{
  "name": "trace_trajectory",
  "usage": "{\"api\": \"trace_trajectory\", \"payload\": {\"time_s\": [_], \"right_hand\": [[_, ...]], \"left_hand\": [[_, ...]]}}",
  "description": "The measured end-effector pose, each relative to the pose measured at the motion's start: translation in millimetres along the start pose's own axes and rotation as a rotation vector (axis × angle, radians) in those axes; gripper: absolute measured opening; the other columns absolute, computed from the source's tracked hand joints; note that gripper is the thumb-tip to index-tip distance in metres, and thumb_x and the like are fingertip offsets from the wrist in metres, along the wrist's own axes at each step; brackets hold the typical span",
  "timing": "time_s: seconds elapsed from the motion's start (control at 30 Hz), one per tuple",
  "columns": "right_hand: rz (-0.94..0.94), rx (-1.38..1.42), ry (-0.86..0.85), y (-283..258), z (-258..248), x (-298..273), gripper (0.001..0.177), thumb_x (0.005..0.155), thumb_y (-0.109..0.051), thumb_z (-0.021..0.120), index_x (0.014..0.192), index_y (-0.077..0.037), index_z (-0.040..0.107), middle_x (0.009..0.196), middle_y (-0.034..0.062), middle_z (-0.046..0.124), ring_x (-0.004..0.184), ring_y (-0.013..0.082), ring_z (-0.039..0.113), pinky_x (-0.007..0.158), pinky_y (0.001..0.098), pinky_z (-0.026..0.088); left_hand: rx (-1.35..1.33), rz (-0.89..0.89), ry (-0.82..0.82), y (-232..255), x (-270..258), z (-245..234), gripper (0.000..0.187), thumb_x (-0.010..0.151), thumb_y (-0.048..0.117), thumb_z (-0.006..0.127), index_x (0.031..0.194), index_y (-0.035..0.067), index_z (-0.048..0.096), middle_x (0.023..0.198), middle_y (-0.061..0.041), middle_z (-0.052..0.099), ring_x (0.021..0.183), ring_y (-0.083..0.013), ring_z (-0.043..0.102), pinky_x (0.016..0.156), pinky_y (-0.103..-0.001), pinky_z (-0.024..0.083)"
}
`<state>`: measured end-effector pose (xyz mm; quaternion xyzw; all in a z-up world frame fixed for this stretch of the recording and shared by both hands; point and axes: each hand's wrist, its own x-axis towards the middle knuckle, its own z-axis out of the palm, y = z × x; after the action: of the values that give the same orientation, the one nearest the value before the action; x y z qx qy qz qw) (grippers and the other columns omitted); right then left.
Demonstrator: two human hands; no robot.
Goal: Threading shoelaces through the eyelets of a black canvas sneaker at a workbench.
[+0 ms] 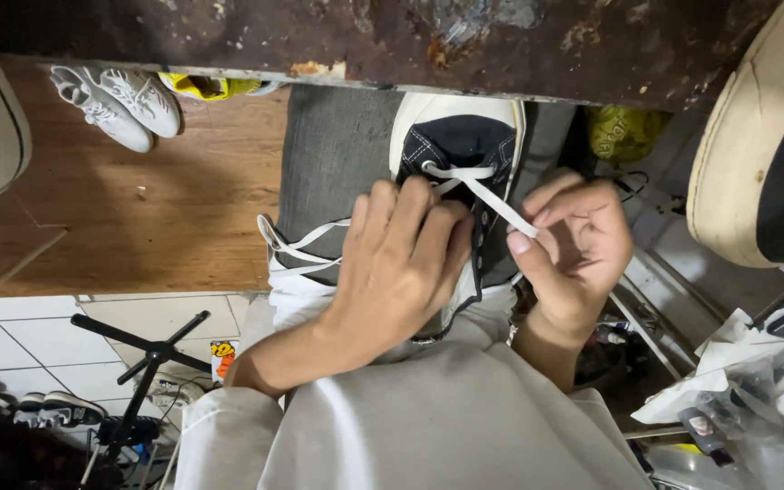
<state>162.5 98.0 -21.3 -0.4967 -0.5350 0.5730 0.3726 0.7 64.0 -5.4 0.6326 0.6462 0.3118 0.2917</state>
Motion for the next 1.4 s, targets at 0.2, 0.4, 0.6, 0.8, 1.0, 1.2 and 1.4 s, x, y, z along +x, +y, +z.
{"api": "trace_trajectory", "payload": {"time_s": [0.2, 0.4, 0.6, 0.8, 1.0, 1.2, 1.4], "right_hand": [[0.006, -0.131, -0.074, -10.2, 7.4, 5.0, 0.031, 0.079, -0.008, 0.069, 0.099, -0.003, 0.047, 0.091, 0.009, 0.051, 0.078, 0.0136, 0.048, 0.072, 0.0223, 0.042], [-0.045, -0.363, -0.102, -17.9, 15.0, 11.6, 0.033, 0.079, -0.003, 0.073, 0.102, 0.001, 0.049, 0.097, 0.0118, 0.046, 0.082, 0.0169, 0.045, 0.077, 0.0253, 0.043], [-0.002, -0.275, -0.115, -19.7, 17.5, 12.6, 0.027, 0.082, 0.002, 0.066, 0.102, 0.0, 0.048, 0.099, 0.0109, 0.044, 0.078, 0.0142, 0.044, 0.076, 0.0237, 0.041], [-0.021, -0.348, -0.148, -23.8, 19.0, 13.2, 0.024, 0.084, 0.002, 0.064, 0.103, 0.001, 0.05, 0.101, 0.0126, 0.044, 0.08, 0.0156, 0.045, 0.077, 0.0245, 0.043], [-0.12, -0.575, -0.17, -37.1, 25.2, 14.8, 0.016, 0.085, -0.001, 0.067, 0.096, 0.002, 0.056, 0.098, 0.0163, 0.046, 0.091, 0.0251, 0.051, 0.081, 0.033, 0.046], [-0.247, -0.809, -0.143, -41.2, 37.0, 8.8, 0.008, 0.089, -0.006, 0.072, 0.096, -0.003, 0.07, 0.1, 0.0154, 0.045, 0.088, 0.0277, 0.051, 0.075, 0.0369, 0.047], [-0.367, -1.002, -0.062, -38.1, 44.8, 4.2, 0.005, 0.089, -0.002, 0.074, 0.091, -0.006, 0.071, 0.092, 0.0138, 0.05, 0.08, 0.029, 0.046, 0.071, 0.0405, 0.04]], "left_hand": [[-0.121, -0.013, -0.102, 7.0, -15.4, -10.8, 0.013, 0.094, 0.012, 0.057, 0.089, 0.0, 0.055, 0.086, -0.012, 0.043, 0.072, -0.0272, 0.036, 0.062, -0.04, 0.03], [-0.167, 0.025, -0.206, 13.8, -30.6, -23.3, 0.012, 0.093, 0.012, 0.055, 0.087, 0.002, 0.054, 0.085, -0.012, 0.041, 0.071, -0.0275, 0.038, 0.063, -0.039, 0.031], [-0.323, 0.085, -0.313, 13.0, -38.2, -29.2, 0.008, 0.088, 0.006, 0.058, 0.086, 0.001, 0.053, 0.081, -0.012, 0.043, 0.07, -0.0285, 0.042, 0.064, -0.039, 0.036], [-0.273, 0.03, -0.197, -6.5, -33.3, -29.5, 0.021, 0.093, 0.02, 0.058, 0.087, 0.001, 0.057, 0.082, -0.01, 0.054, 0.071, -0.0228, 0.048, 0.063, -0.035, 0.038], [-0.118, -0.137, -0.026, -20.9, -12.3, -25.7, 0.017, 0.094, 0.012, 0.06, 0.103, -0.002, 0.055, 0.091, -0.015, 0.047, 0.079, -0.028, 0.045, 0.07, -0.037, 0.039], [-0.153, -0.112, -0.053, -21.5, -9.3, -22.6, 0.01, 0.092, 0.007, 0.059, 0.096, -0.001, 0.054, 0.093, -0.014, 0.046, 0.081, -0.0291, 0.043, 0.073, -0.038, 0.038], [0.105, 0.055, 0.043, -19.1, -13.3, -21.3, 0.006, 0.094, 0.003, 0.058, 0.093, 0.001, 0.053, 0.099, -0.01, 0.058, 0.073, -0.0264, 0.04, 0.064, -0.036, 0.034]]}}
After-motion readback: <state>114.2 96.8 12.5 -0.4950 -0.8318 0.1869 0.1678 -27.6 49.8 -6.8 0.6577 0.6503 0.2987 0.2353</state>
